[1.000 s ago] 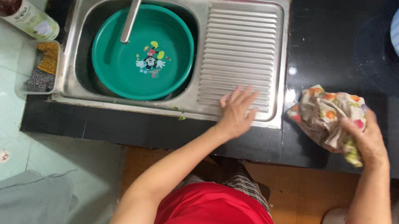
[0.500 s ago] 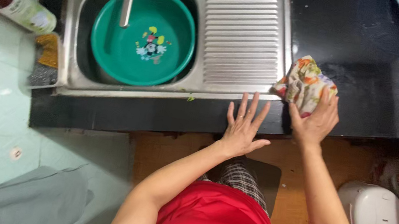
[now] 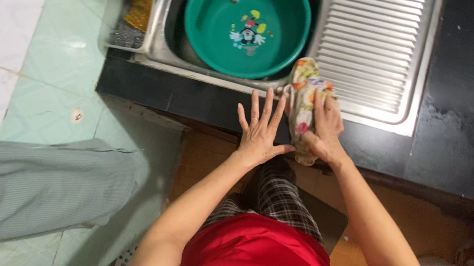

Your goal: The person retrieves a yellow melon from the floor, places it on the kitchen counter, and uses a knife to peel the skin off. The person then cuts the melon in half and places the halves into a blue colander.

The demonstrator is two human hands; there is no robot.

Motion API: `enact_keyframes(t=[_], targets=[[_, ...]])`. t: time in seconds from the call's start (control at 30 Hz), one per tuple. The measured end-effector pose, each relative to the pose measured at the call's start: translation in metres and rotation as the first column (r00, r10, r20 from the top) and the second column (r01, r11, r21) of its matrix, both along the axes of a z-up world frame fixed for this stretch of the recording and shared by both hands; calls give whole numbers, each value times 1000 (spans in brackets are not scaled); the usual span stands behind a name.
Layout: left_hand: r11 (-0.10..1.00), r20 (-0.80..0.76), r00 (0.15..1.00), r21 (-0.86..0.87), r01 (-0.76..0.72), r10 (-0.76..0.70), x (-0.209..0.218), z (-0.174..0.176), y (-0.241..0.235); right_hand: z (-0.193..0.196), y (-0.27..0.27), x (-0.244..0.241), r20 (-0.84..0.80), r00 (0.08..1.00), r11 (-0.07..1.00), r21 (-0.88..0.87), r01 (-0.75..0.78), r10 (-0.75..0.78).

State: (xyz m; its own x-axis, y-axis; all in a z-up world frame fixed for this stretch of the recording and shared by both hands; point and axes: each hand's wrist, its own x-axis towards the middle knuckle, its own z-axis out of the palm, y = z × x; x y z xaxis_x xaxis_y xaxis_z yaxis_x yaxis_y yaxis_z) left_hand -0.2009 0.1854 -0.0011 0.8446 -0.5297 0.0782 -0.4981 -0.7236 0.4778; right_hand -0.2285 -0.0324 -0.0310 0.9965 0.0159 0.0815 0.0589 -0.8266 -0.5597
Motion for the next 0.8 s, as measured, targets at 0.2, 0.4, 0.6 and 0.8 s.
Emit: enact_keyframes(t=[0.2, 0.4, 0.6, 0.8], targets=[[998, 42, 997, 4, -63, 63, 17, -1, 34, 49, 22, 44, -274, 885, 926, 150, -348, 377], [973, -2, 974, 30, -227, 228, 42, -6, 77, 56, 90, 114, -212, 829, 851, 30, -524, 518], [815, 103, 811, -158, -558, 576, 64, -22, 134, 38, 187, 175, 62, 732, 724, -224, -652, 678], [522, 113, 511, -127, -843, 852, 88, -25, 202, 36, 294, 218, 425, 501, 655, -432, -621, 754]])
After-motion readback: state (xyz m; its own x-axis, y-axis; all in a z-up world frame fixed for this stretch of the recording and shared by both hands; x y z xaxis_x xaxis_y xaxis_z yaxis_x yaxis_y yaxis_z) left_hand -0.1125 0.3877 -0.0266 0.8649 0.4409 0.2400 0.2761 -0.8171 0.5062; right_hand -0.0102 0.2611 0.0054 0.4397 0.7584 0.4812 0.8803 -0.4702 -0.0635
